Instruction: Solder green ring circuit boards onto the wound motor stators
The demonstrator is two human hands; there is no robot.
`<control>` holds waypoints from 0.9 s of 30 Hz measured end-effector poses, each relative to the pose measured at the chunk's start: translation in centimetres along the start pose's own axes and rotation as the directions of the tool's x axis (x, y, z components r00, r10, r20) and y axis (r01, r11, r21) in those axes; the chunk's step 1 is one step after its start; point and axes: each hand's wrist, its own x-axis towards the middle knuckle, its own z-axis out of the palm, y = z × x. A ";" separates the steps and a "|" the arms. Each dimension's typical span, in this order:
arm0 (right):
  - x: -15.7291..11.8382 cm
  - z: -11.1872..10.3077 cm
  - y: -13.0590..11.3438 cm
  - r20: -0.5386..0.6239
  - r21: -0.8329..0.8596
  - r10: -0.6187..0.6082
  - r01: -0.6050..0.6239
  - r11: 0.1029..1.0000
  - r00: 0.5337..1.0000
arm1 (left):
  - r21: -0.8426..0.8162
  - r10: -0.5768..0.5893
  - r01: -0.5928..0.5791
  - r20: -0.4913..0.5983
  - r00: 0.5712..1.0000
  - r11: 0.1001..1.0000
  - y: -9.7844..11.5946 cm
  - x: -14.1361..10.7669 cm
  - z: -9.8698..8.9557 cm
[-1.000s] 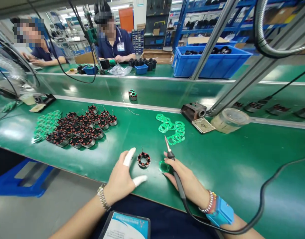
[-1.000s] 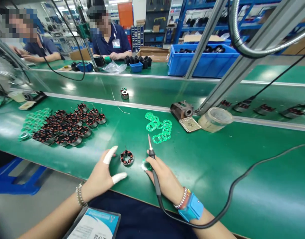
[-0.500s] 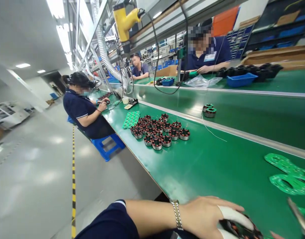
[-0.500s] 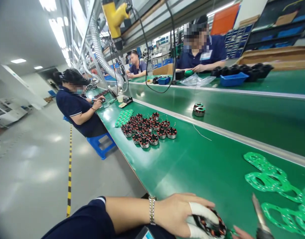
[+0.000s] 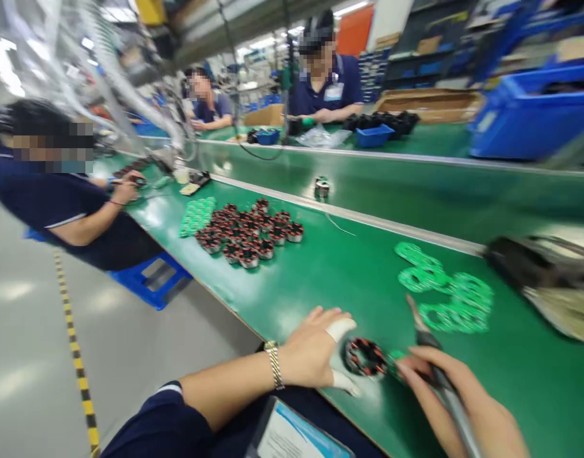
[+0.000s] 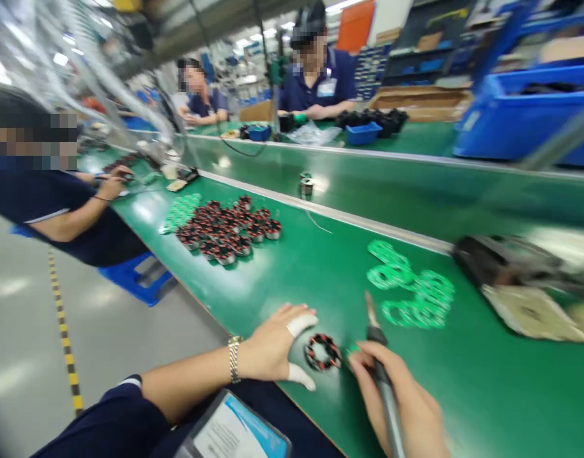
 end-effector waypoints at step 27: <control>0.0 -6.7 -3.4 0.000 0.126 0.104 -0.104 0.987 0.995 | -0.136 0.223 -0.204 0.140 0.965 0.969 0.5 4.3 -0.8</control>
